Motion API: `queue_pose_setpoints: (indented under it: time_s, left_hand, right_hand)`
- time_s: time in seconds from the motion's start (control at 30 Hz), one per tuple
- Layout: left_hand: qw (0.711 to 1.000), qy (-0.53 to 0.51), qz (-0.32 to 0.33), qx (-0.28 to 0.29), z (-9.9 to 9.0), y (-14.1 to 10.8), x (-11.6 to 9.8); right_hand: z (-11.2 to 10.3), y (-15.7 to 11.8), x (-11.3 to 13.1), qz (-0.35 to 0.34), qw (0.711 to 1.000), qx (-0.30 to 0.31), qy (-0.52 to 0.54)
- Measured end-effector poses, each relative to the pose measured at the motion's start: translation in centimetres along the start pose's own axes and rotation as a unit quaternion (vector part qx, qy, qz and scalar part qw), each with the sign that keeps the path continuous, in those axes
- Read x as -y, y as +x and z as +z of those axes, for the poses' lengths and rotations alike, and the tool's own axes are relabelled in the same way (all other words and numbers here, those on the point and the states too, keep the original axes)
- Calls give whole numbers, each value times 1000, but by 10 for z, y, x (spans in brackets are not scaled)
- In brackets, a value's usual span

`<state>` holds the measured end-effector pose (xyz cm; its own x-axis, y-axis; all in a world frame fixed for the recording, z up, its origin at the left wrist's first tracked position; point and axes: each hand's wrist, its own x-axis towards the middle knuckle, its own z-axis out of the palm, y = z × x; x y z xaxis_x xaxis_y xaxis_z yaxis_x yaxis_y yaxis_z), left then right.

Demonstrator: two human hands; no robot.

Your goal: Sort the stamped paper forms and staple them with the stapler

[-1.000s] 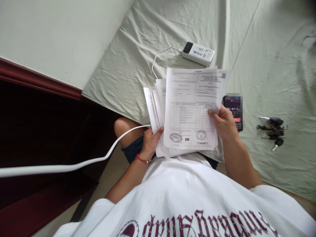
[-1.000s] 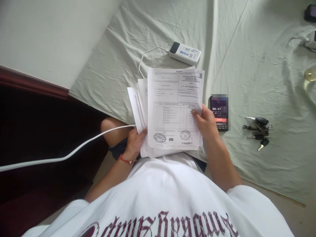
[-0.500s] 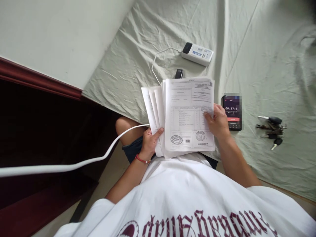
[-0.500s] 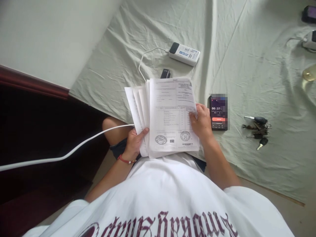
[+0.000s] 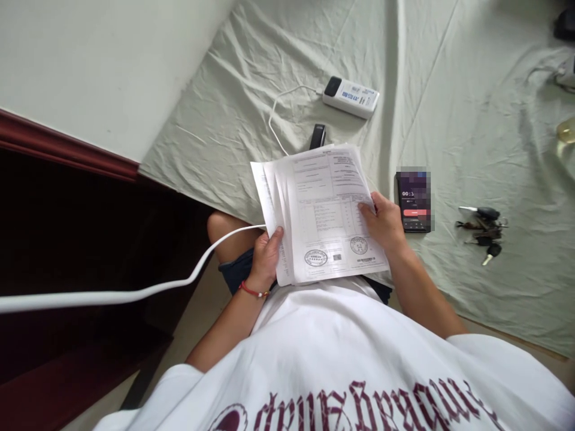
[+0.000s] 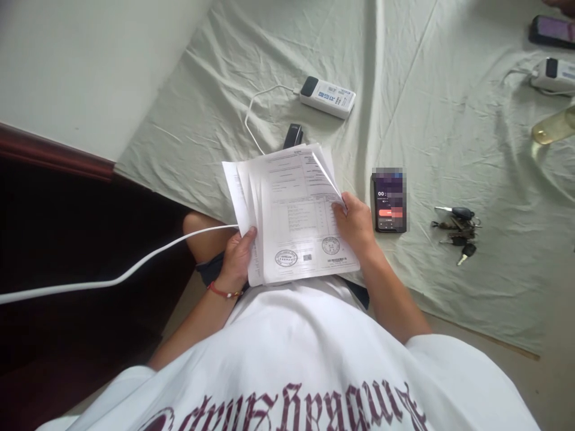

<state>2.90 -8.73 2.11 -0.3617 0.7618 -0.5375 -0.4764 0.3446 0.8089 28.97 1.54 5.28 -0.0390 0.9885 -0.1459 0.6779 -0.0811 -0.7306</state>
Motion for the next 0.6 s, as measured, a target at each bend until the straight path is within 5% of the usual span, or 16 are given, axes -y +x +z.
queue_pose_setpoints:
  time_s: [0.17, 0.4, 0.6]
  left_hand:
    - [1000, 26, 2, 6, -2, 2, 1]
    - [1000, 6, 11, 4, 4, -2, -1]
    - [999, 20, -19, 26, 1, -5, -3]
  right_hand:
    - [-2, -5, -1, -16, 999, -32, -17]
    - [-2, -3, -11, -2, 991, -91, 94]
    - [-4, 0, -21, 5, 977, 38, 209]
